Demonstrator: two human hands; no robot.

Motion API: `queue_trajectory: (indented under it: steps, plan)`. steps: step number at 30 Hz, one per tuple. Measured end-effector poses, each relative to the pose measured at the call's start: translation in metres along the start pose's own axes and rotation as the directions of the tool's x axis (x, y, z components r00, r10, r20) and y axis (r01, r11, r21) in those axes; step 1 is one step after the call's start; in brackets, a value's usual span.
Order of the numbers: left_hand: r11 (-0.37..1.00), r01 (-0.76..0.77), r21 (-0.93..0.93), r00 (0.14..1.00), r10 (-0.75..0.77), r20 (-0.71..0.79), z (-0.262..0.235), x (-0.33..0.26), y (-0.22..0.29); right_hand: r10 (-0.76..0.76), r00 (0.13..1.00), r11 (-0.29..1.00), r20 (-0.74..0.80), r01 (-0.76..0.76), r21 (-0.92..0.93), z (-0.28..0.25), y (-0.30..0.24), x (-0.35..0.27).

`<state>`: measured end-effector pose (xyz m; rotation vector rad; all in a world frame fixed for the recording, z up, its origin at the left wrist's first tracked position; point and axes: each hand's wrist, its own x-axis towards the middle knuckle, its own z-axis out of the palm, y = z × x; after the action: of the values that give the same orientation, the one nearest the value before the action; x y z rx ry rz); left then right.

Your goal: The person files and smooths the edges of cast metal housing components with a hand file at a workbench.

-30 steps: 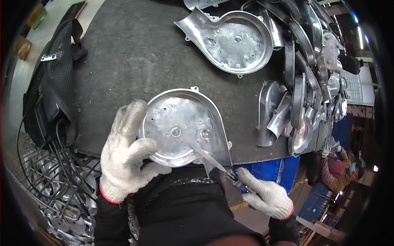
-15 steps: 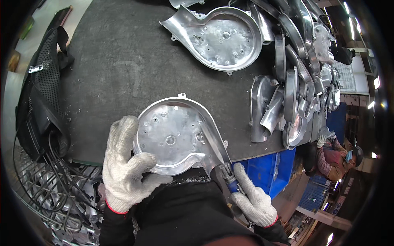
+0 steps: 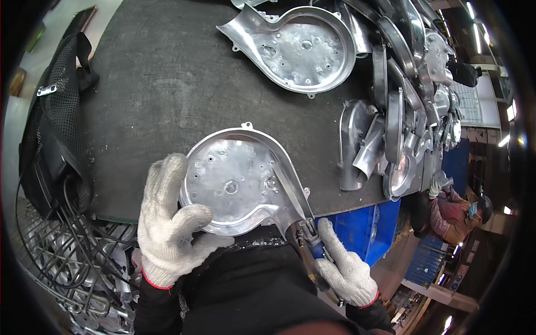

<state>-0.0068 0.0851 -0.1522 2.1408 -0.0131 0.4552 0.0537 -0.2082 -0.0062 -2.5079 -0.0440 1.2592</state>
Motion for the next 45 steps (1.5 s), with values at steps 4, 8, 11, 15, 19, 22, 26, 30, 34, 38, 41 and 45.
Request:
queue_trajectory:
  steps: [4,8,11,15,19,22,26,30,34,38,41,45]
  plan:
    - [0.999,0.044,0.015,0.998,-0.043,-0.055,-0.007,-0.002,-0.001,-0.210,0.975,0.952,0.072,0.221,-0.213,-0.008,-0.006,0.016]
    - [0.995,-0.102,-0.019,0.994,0.103,0.043,-0.013,0.009,-0.010,-0.109,0.977,0.965,0.186,0.149,-0.217,-0.029,-0.011,0.006]
    - [0.997,-0.062,-0.053,0.997,0.065,0.047,-0.012,0.010,-0.017,-0.079,0.975,0.944,0.209,0.140,-0.298,-0.031,-0.024,0.021]
    - [0.994,-0.077,-0.078,0.996,0.080,0.048,-0.017,0.012,-0.013,-0.130,0.967,0.963,0.221,0.176,-0.206,-0.036,-0.023,0.019]
    - [0.989,-0.092,-0.114,0.995,0.096,0.025,-0.013,0.010,-0.020,-0.102,0.980,0.969,0.170,0.137,-0.204,-0.030,-0.024,0.016]
    - [0.992,-0.092,-0.085,0.995,0.095,0.037,-0.014,0.012,-0.017,-0.058,0.980,0.976,0.190,0.096,-0.197,-0.033,-0.018,0.011]
    - [0.993,-0.083,-0.087,0.996,0.087,0.034,-0.015,0.009,-0.018,-0.036,0.971,0.978,0.235,0.083,-0.191,-0.031,-0.023,0.016]
    - [0.992,-0.082,-0.098,0.995,0.088,0.055,-0.016,0.013,-0.017,-0.043,0.974,0.975,0.222,0.089,-0.204,-0.031,-0.019,0.013]
    - [0.988,-0.132,-0.086,0.991,0.133,0.001,-0.013,0.016,-0.019,-0.064,0.976,0.972,0.208,0.108,-0.208,-0.029,-0.027,0.016]
    - [0.991,-0.086,-0.100,0.995,0.091,0.042,-0.016,0.013,-0.017,-0.199,0.960,0.930,0.195,0.248,-0.271,-0.026,-0.012,0.019]
    - [0.990,-0.090,-0.107,0.995,0.094,0.032,-0.012,0.013,-0.017,-0.003,0.990,1.000,0.144,0.005,-0.014,-0.031,-0.024,0.018]
    - [0.993,-0.077,-0.090,0.995,0.082,0.054,-0.019,0.009,-0.019,0.082,0.978,0.989,0.191,-0.055,-0.140,-0.042,-0.051,0.031]
